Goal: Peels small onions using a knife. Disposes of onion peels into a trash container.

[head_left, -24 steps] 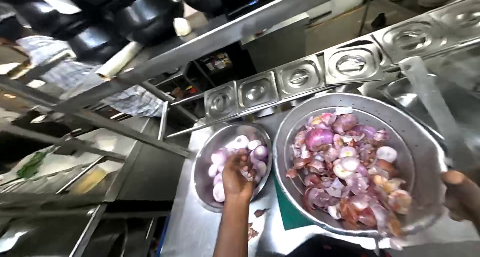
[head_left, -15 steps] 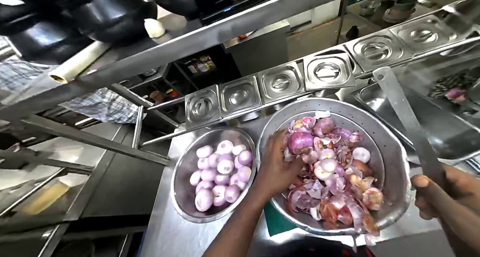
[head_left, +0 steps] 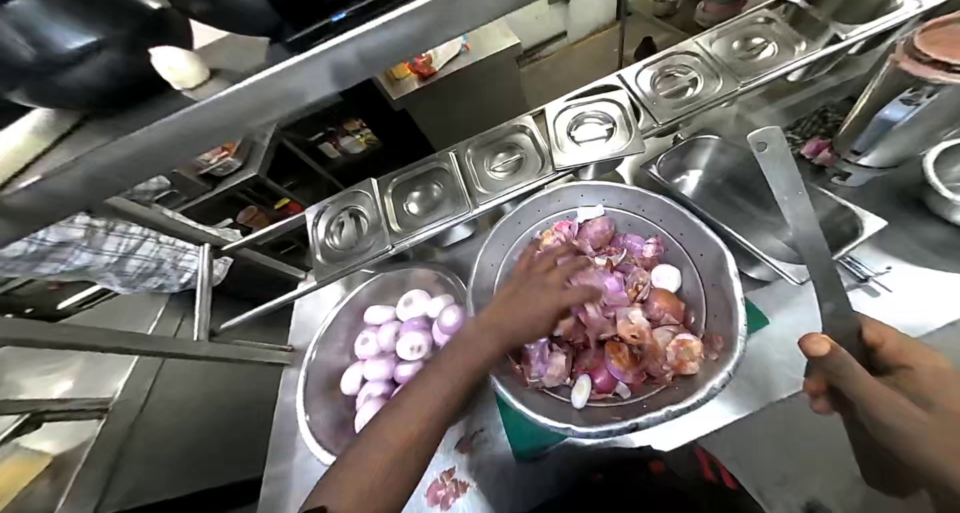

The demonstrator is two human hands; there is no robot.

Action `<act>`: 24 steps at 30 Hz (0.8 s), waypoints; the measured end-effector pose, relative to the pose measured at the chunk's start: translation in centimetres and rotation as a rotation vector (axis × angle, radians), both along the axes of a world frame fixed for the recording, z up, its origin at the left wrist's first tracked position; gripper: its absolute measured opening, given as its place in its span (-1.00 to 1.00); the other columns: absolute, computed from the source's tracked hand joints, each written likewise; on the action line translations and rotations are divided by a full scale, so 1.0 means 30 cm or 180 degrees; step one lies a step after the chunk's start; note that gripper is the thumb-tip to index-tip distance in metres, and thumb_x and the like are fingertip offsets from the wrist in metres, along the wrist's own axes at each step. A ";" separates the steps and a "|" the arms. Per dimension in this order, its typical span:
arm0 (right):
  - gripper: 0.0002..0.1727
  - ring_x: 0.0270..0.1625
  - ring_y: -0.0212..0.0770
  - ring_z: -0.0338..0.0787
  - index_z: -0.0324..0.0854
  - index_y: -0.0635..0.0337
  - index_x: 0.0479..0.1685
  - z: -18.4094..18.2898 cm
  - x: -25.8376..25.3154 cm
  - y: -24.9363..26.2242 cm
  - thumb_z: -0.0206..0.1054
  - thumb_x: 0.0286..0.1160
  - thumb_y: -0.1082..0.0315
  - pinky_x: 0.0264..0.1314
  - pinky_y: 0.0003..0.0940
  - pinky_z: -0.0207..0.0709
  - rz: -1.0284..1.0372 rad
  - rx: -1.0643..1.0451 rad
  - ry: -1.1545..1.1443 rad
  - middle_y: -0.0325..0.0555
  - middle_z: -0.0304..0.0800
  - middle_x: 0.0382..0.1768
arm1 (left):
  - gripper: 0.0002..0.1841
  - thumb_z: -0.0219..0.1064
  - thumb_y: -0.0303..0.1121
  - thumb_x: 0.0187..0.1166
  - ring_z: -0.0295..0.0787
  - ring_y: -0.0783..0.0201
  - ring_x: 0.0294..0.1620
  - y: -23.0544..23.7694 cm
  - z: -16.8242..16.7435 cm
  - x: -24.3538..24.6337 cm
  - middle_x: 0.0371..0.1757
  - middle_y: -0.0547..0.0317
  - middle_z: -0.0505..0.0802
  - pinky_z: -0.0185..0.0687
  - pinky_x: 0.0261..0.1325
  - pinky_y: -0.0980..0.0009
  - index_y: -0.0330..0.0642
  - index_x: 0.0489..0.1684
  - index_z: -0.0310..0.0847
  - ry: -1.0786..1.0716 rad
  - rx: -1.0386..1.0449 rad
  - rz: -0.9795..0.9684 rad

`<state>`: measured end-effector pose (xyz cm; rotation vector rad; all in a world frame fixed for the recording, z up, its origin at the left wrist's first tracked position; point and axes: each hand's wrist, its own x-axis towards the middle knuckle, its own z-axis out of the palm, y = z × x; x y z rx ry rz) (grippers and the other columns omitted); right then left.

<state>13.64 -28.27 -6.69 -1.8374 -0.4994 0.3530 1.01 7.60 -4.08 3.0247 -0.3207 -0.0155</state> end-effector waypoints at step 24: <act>-0.37 -0.74 -0.30 0.72 0.63 -0.14 -0.34 -0.017 -0.002 -0.048 0.39 0.23 -0.54 -0.75 -0.40 0.64 -0.0202 0.0385 -0.0045 -0.30 0.70 -0.70 | -0.15 0.69 -0.12 0.04 0.71 0.01 0.23 -0.225 -0.025 0.301 0.12 0.09 0.82 0.31 0.53 -0.25 -0.02 0.49 0.44 0.0847 -0.0281 0.0019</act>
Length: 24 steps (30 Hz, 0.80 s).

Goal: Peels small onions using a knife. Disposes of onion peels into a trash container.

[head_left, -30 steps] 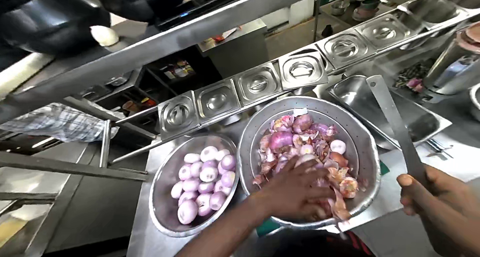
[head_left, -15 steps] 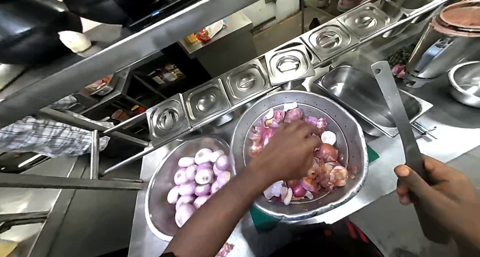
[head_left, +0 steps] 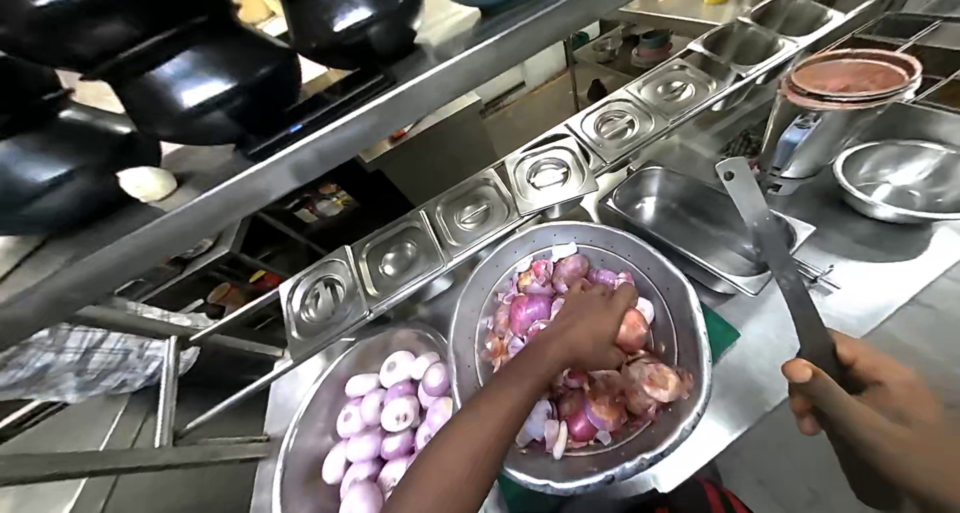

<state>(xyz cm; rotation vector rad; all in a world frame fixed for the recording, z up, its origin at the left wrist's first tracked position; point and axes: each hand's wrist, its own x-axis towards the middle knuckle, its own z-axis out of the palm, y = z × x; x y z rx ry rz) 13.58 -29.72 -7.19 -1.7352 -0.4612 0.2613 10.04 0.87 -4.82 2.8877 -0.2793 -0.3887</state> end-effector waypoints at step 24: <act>-0.44 -0.74 -0.30 0.71 0.65 -0.16 -0.32 0.027 -0.001 0.121 0.37 0.32 -0.47 -0.73 -0.43 0.65 0.0508 0.0042 -0.0093 -0.27 0.71 -0.69 | -0.51 0.34 -0.09 0.65 0.80 0.23 0.04 0.091 0.078 -0.207 0.18 0.15 0.80 0.75 0.05 0.09 0.15 0.55 0.46 -0.0775 -0.2281 0.2163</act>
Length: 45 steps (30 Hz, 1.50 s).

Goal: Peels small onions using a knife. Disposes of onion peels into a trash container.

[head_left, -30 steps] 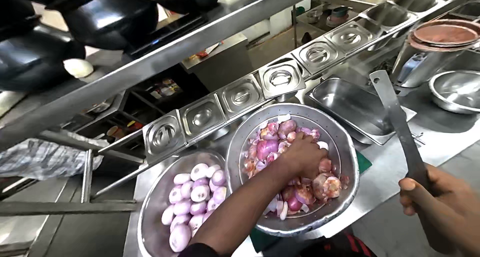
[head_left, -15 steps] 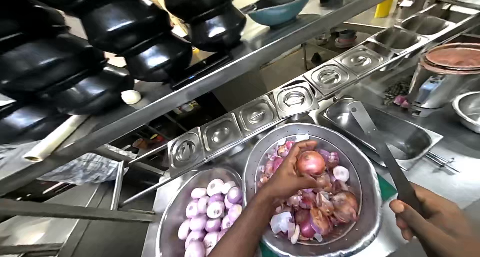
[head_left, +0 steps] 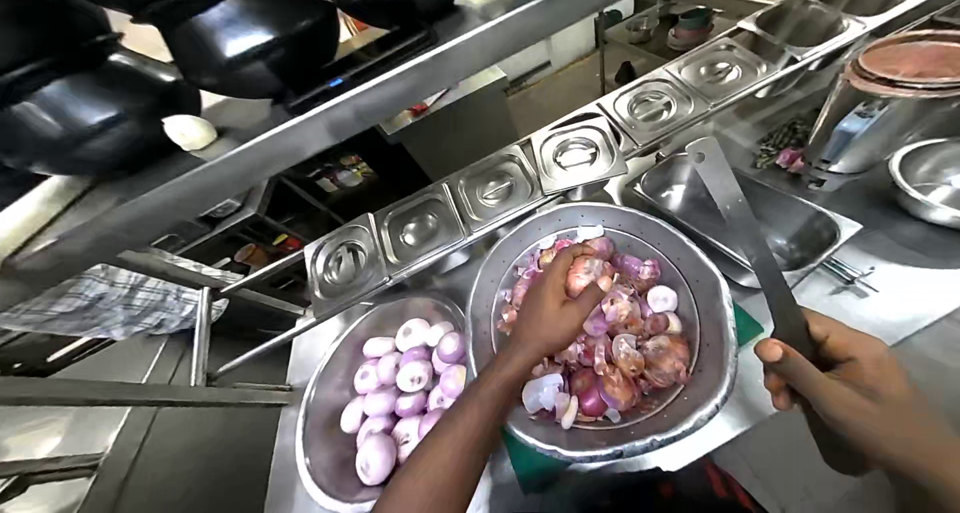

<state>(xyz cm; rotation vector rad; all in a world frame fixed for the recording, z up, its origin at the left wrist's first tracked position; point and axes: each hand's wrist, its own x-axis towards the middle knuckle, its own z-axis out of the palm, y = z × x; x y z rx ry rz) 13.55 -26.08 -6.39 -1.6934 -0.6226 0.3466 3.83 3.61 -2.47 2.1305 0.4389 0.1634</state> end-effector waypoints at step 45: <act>-0.52 -0.47 -0.05 0.83 0.54 0.21 0.00 0.042 -0.223 0.263 -0.06 0.87 -0.04 -0.30 0.05 0.74 0.1461 -0.0906 -0.0126 -0.07 0.75 -0.51 | -0.51 -0.05 0.08 0.69 0.84 -0.02 -0.29 -0.124 0.039 -0.101 -0.23 -0.13 0.80 0.79 -0.32 0.07 -0.19 -0.04 0.55 -0.1631 -0.5016 0.1900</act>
